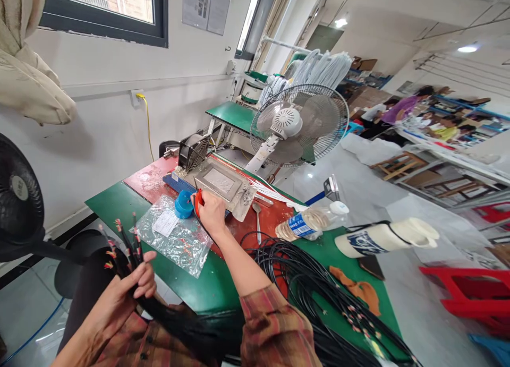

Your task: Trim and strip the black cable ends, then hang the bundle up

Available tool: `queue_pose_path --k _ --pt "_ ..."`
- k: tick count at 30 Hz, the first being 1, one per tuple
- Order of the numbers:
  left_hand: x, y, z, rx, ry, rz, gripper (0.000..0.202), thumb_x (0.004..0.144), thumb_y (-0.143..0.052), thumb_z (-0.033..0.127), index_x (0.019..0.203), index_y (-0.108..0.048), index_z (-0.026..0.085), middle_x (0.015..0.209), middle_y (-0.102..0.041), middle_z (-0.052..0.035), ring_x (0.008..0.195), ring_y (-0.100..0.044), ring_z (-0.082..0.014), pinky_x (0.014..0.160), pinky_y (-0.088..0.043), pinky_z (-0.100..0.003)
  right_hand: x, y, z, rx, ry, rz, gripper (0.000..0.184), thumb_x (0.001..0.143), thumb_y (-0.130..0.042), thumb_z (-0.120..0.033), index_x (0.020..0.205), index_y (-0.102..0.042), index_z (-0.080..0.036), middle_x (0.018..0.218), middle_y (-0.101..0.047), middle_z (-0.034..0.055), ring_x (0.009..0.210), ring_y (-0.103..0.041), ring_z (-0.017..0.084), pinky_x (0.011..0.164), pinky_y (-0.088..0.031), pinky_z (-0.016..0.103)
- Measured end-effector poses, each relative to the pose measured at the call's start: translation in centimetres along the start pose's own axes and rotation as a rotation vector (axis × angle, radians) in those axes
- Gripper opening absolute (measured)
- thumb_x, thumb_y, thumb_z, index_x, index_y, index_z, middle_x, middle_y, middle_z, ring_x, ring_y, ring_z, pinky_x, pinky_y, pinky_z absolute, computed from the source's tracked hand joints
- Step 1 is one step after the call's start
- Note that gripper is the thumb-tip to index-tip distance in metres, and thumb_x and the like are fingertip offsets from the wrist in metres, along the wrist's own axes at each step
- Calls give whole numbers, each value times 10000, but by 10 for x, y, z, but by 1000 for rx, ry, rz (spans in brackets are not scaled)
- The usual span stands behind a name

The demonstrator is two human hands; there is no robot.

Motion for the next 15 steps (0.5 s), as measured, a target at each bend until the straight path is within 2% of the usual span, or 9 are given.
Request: queue_pose_path --k 3,6,9,15 --pt "-5 -15 24 -33 -126 -90 212 866 -499 254 1033 -591 160 586 -357 54 469 -248 -51 493 -313 -239 4 -5 0 -50 -4 -23 270 854 -493 -370 795 -671 -175 777 -675 61 720 -605 153 644 -389 220" --pt "-7 -26 33 10 -181 -195 228 879 -469 249 1058 -583 167 585 -356 45 478 -267 -64 482 -298 -240 4 -12 4 -107 -24 -44 278 863 -478 -371 788 -667 -180 770 -671 57 712 -596 148 614 -356 217" --pt "-8 -27 29 51 -165 -232 238 886 -457 253 1077 -576 175 591 -357 40 483 -284 -68 481 -291 -244 3 -17 7 -171 -32 -60 271 860 -483 -361 756 -656 -180 761 -670 53 702 -589 147 579 -312 219" --pt "-6 -12 11 159 -79 -146 235 884 -472 261 1078 -565 167 615 -367 34 521 -334 -74 534 -319 -264 -3 -25 7 -230 -26 -106 283 855 -494 -339 653 -599 -170 737 -670 42 646 -574 129 536 -243 230"
Point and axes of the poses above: each hand's wrist, its own x-axis towards the middle knuckle, its own y-axis out of the back of the hand, z = x × y, the point moved 5 cm from there along x, towards the middle knuckle
